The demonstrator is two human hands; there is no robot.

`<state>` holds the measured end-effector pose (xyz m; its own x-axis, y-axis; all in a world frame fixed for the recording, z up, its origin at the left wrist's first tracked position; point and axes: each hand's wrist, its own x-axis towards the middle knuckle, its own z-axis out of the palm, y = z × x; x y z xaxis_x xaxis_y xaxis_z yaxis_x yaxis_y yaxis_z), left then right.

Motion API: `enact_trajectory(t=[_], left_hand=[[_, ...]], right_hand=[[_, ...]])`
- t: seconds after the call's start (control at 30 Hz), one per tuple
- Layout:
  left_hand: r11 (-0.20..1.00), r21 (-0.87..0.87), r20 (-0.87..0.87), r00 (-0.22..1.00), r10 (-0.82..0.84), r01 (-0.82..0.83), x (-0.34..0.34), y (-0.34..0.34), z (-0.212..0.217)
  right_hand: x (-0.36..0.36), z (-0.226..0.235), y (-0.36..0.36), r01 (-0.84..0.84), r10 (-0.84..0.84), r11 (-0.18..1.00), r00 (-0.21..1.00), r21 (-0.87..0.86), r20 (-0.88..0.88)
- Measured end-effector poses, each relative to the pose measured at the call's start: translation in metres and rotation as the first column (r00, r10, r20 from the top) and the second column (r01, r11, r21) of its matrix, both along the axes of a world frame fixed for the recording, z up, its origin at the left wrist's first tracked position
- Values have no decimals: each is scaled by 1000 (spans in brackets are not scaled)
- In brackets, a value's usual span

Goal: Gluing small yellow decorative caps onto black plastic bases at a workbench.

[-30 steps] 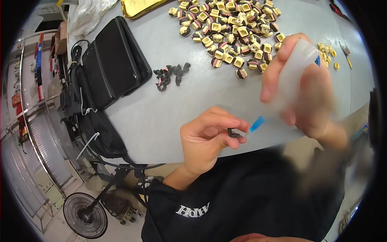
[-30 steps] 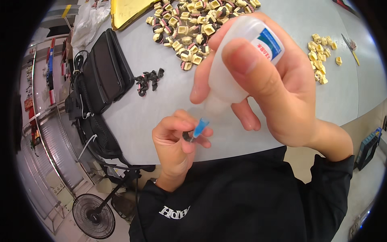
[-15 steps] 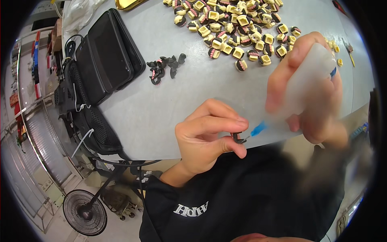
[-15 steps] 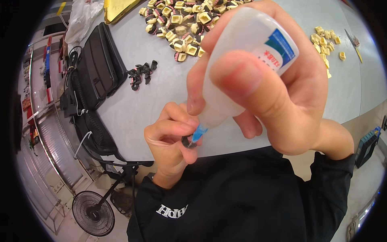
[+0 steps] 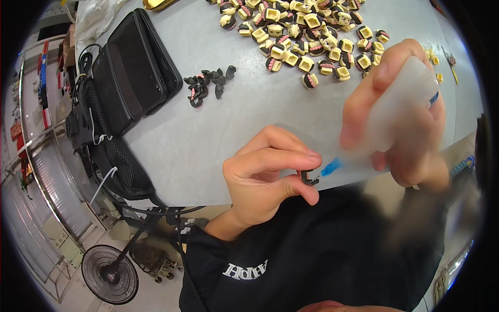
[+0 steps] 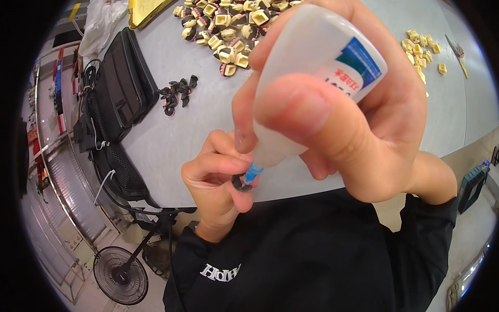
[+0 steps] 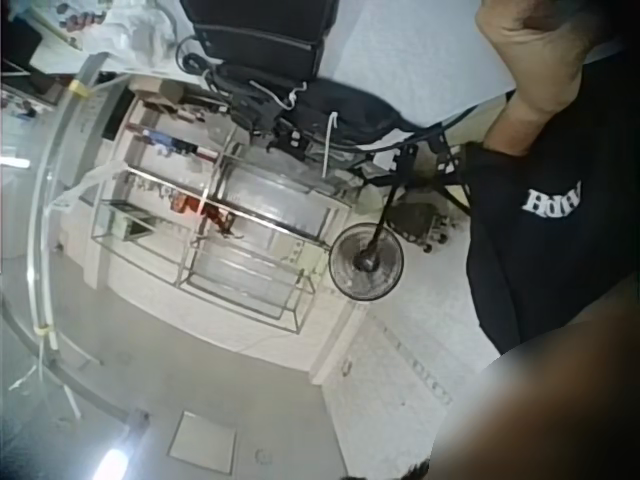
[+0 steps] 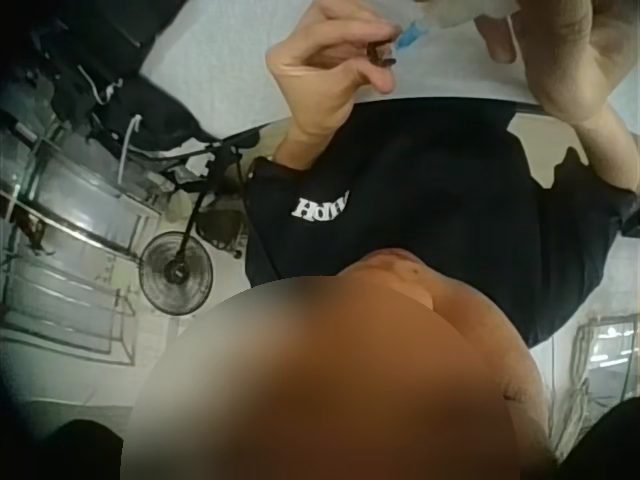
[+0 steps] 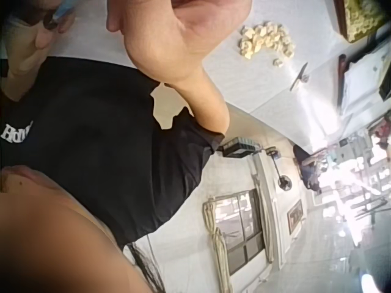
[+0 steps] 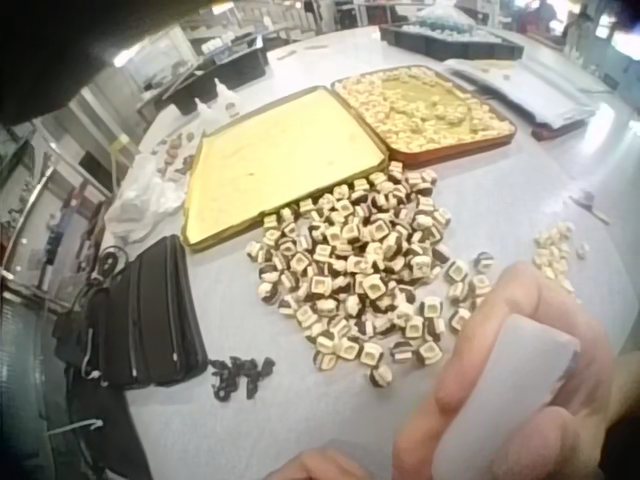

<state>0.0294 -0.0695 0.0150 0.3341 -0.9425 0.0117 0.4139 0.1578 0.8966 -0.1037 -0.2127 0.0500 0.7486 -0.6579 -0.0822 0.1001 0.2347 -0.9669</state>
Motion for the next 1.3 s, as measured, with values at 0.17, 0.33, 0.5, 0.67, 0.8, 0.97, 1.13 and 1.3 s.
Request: enact_trajectory(t=[0.17, 0.33, 0.5, 0.67, 0.8, 0.97, 1.13, 1.3], left_hand=[[1000, 18, 19, 1000, 2, -2, 0, 0, 0], [1000, 10, 45, 999, -6, 5, 0, 0, 0], [1000, -3, 50, 999, 0, 0, 0, 0, -1], [1000, -6, 70, 998, 5, -5, -1, -1, -1], [1000, -20, 108, 994, 6, -4, 0, -1, -1], [1000, -25, 116, 993, 6, -3, 0, -3, -1], [1000, -28, 120, 993, 16, -13, 0, -1, -1], [999, -35, 122, 992, 23, -19, -1, -2, -2]], right_hand=[[4, 0, 1, 0, 1, 1000, 1000, -2, 6], [10, 1, 3, 1, -1, 1000, 1000, -4, 13], [13, -1, 0, 0, 0, 1000, 1000, -5, 21], [12, -1, -1, 3, -3, 1000, 1000, -10, 27], [11, -2, -2, 0, 1, 1000, 999, -12, 33], [11, -2, -3, 2, -2, 1000, 999, -17, 38], [12, -3, -4, -3, 4, 1000, 999, -19, 49], [10, -4, -6, 1, 1, 1000, 999, -25, 54]])
